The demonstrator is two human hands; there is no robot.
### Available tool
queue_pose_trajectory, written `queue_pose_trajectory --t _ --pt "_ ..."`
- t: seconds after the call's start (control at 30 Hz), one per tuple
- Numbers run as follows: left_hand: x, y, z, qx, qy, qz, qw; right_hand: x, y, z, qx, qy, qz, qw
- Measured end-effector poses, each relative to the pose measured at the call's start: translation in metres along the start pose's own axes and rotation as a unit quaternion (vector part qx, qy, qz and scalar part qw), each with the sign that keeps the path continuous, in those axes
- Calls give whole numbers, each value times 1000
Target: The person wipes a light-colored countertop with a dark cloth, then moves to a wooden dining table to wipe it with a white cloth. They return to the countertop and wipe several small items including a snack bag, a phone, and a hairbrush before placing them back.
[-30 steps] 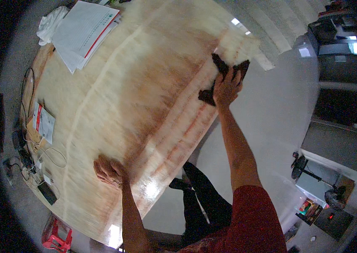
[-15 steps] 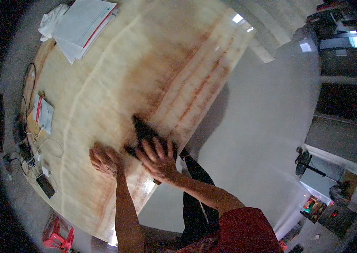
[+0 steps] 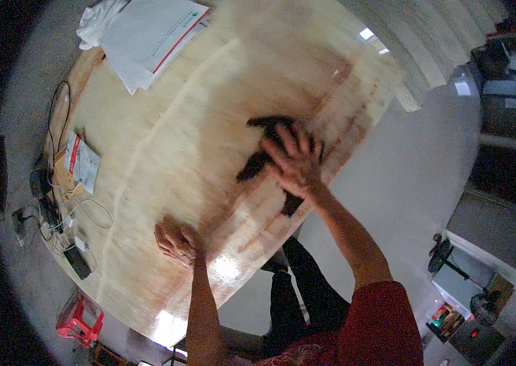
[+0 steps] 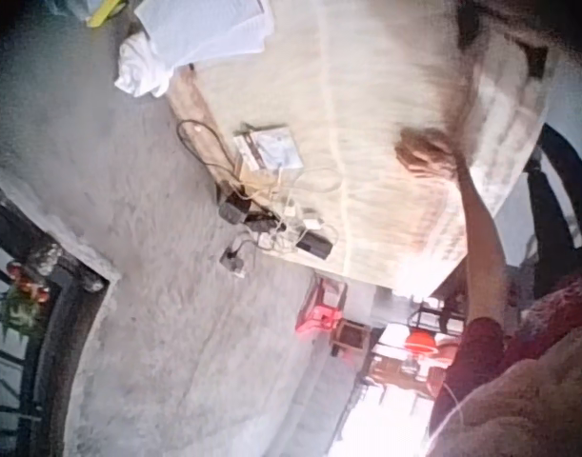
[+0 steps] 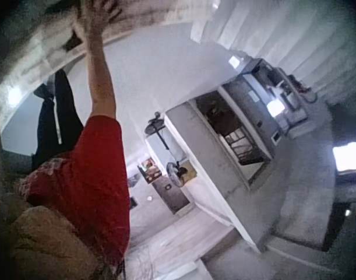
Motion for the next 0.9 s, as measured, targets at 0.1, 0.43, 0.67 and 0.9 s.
queue_pose_trajectory --t 0.1,0.43,0.67,0.9 --pt "1 0 0 1 -12 14 1000 47 3 -32 -35 52 -72 995" --pt "3 -2 -3 -15 -24 9 1000 154 25 46 -92 200 -162 962" --pt "-1 -2 5 -95 23 4 995 80 39 177 69 -141 -102 982" --pt "-4 -11 23 -345 7 7 939 -65 55 212 133 -274 -15 952"
Point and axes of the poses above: each hand's wrist, its own x-axis towards the middle knuckle, its own y-axis out of the palm, z = x × y, the point moved 1 cm from there along x, towards the middle knuckle, and after that the axes turned 11 degrees about z, right-handed, at the moved point
